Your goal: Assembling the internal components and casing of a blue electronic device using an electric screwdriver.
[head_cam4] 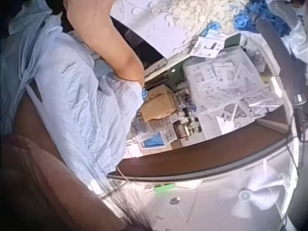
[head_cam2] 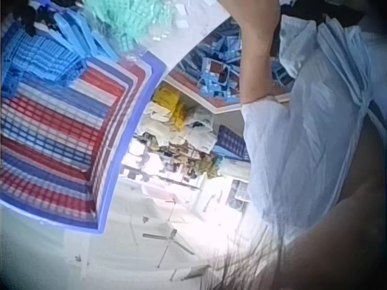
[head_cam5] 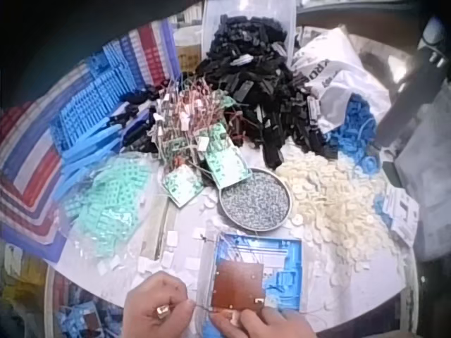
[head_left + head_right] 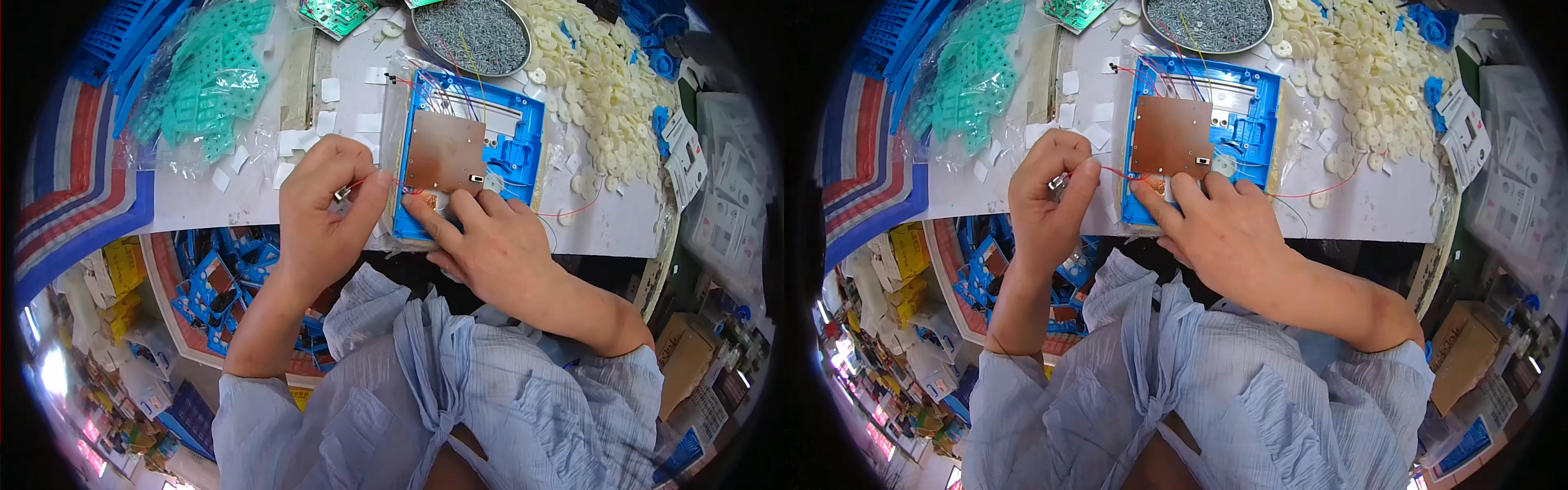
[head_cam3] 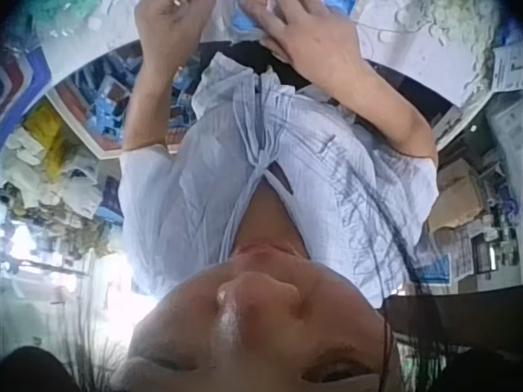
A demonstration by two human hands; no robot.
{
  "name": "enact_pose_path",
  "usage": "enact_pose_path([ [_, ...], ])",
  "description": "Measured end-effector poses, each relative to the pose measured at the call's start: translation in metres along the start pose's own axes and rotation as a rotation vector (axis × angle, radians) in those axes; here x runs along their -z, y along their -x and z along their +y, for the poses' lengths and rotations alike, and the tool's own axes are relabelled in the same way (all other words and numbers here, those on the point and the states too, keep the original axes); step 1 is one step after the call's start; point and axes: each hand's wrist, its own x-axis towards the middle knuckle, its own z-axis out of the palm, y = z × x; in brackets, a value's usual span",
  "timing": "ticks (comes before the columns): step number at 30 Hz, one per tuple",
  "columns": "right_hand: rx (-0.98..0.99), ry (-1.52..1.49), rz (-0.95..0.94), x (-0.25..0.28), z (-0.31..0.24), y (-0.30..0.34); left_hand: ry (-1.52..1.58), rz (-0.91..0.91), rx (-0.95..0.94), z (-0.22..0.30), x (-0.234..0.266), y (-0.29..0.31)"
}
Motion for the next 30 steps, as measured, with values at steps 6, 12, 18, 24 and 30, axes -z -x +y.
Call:
enact_pose_path([
  [6,0.083,-0.141,-0.090,0.017,0.018,0.003,0.010,0.024,-0.069,-0.005,-0.005,-0.010],
  [12,0.061,-0.252,0.002,0.013,0.025,0.010,0.284,0.069,0.085,-0.004,-0.014,-0.005],
  [18,0.040,-0.044,0.085,0.004,0.008,0.011,0.648,-0.013,0.340,0.013,-0.030,-0.004],
  [24,0.003,-0.379,0.392,0.017,0.042,0.027,0.120,-0.268,0.083,0.032,-0.037,-0.008],
  [30,-0.057,-0.626,0.422,0.017,0.048,0.035,0.000,-0.436,-0.068,0.029,-0.046,-0.014],
])
